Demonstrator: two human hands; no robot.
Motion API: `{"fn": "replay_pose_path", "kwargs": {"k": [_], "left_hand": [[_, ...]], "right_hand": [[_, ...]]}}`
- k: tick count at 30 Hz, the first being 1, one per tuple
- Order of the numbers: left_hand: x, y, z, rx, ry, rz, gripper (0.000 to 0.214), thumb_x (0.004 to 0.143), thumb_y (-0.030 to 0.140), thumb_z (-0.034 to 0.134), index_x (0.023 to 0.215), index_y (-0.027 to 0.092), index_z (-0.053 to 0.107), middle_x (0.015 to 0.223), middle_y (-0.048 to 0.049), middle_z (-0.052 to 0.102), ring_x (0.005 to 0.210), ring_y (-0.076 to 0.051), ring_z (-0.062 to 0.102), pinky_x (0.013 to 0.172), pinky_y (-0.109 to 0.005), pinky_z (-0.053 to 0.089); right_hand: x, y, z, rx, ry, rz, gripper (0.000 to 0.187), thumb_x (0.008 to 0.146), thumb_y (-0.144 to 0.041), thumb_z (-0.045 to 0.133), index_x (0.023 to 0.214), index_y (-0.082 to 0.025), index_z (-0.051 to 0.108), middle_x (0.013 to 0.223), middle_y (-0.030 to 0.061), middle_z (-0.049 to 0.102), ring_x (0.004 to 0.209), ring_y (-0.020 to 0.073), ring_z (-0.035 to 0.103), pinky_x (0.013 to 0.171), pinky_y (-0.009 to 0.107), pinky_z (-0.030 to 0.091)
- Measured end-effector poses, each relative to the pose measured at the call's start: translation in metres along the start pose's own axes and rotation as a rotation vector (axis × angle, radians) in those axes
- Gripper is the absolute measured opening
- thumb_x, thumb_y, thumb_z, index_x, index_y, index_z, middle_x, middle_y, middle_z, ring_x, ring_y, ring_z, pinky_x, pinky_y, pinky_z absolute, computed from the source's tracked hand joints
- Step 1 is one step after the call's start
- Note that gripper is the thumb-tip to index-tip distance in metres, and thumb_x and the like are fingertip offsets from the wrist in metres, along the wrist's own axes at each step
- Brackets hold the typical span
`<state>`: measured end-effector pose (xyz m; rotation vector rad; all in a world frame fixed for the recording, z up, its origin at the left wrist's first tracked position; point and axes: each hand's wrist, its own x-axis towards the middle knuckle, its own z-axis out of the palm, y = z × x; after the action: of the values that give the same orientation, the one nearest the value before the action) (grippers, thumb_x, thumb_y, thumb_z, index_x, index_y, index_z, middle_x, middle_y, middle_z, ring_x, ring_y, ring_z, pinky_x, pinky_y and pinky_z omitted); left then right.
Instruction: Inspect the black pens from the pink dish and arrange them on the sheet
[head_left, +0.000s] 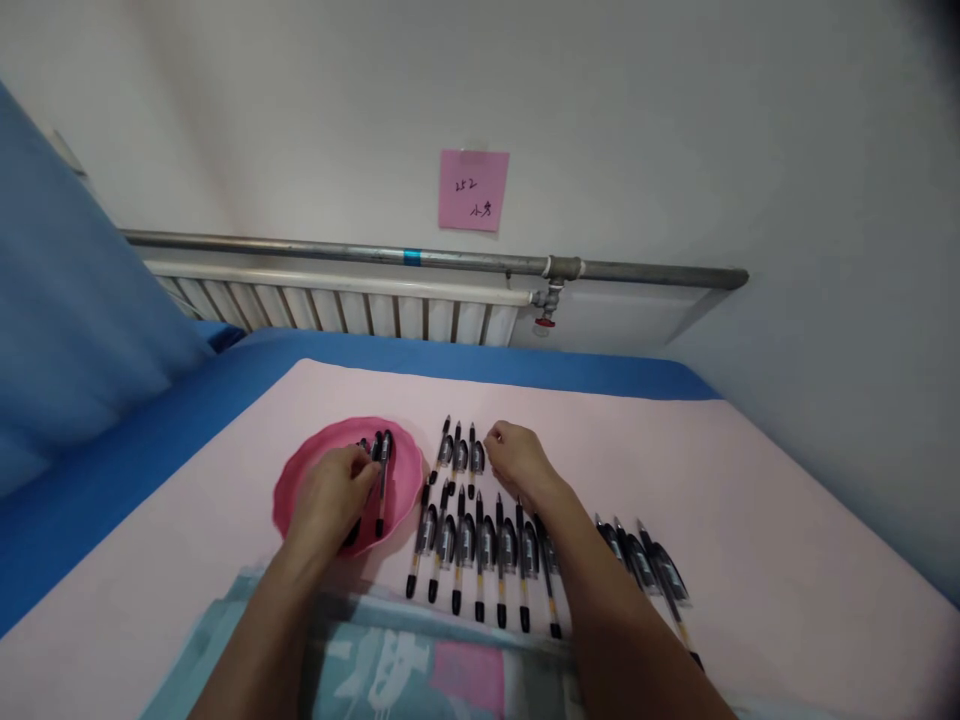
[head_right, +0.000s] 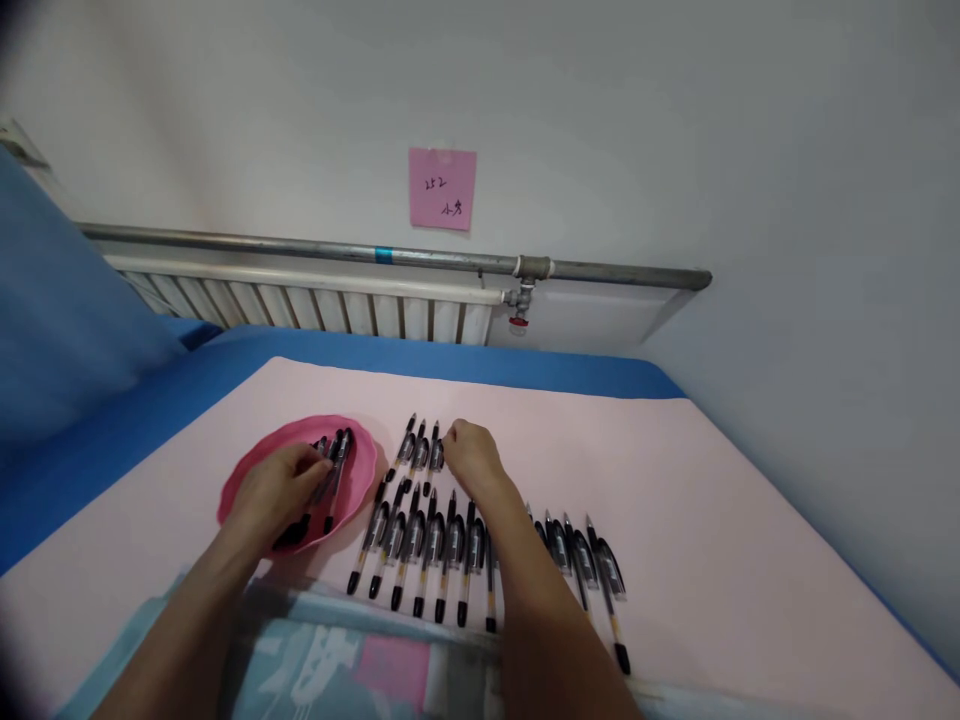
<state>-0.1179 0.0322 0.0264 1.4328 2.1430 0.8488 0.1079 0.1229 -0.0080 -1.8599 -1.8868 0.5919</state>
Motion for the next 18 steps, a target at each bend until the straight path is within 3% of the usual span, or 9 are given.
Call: {"fn": "replay_pose_path", "kwargs": {"k": [4,9,13,16,18], "left_hand": [[-0.001,0.002,0.011,0.216,-0.011,0.123,0.022,0.066,0.039,0.053,0.054,0.022,0.057,0.059,-0.0053,0.057,0.054,-0.020,0.050,0.053,-0.028,0.026],[0.000,0.005,0.022,0.206,0.032,0.126,0.017,0.060,0.032,0.056,0.049,0.021,0.049,0.062,-0.0085,0.056,0.056,-0.022,0.050,0.054,-0.029,0.024],[0.002,0.005,0.018,0.180,0.013,0.100,0.019,0.065,0.032,0.052,0.049,0.021,0.048,0.054,-0.0070,0.054,0.051,-0.021,0.048,0.052,-0.030,0.024],[-0.001,0.006,0.010,0.097,0.019,0.083,0.026,0.071,0.041,0.049,0.054,0.022,0.050,0.053,-0.0051,0.055,0.050,-0.021,0.049,0.050,-0.029,0.025],[-0.006,0.010,0.006,-0.135,0.010,0.052,0.027,0.072,0.045,0.051,0.058,0.021,0.049,0.054,-0.0030,0.056,0.051,-0.019,0.051,0.049,-0.028,0.029]], "right_hand": [[0.000,0.000,-0.003,0.011,0.034,-0.043,0.017,0.076,-0.019,0.046,0.073,-0.017,0.063,0.061,0.0021,0.061,0.058,0.0118,0.054,0.055,0.020,0.033],[0.000,-0.002,-0.005,0.031,0.072,-0.057,0.017,0.076,-0.018,0.045,0.071,-0.017,0.061,0.063,0.0021,0.061,0.058,0.0119,0.053,0.054,0.020,0.033],[-0.002,-0.007,-0.009,0.055,0.092,-0.062,0.016,0.075,-0.017,0.045,0.070,-0.017,0.061,0.062,0.0017,0.060,0.058,0.0121,0.052,0.055,0.021,0.033],[-0.004,-0.014,-0.015,0.091,0.112,-0.079,0.016,0.075,-0.018,0.045,0.070,-0.018,0.060,0.062,0.0010,0.060,0.059,0.0123,0.052,0.055,0.021,0.034],[-0.007,-0.022,-0.019,0.117,0.127,-0.100,0.017,0.076,-0.019,0.044,0.069,-0.018,0.060,0.063,0.0001,0.060,0.060,0.0121,0.053,0.056,0.021,0.035]]}}
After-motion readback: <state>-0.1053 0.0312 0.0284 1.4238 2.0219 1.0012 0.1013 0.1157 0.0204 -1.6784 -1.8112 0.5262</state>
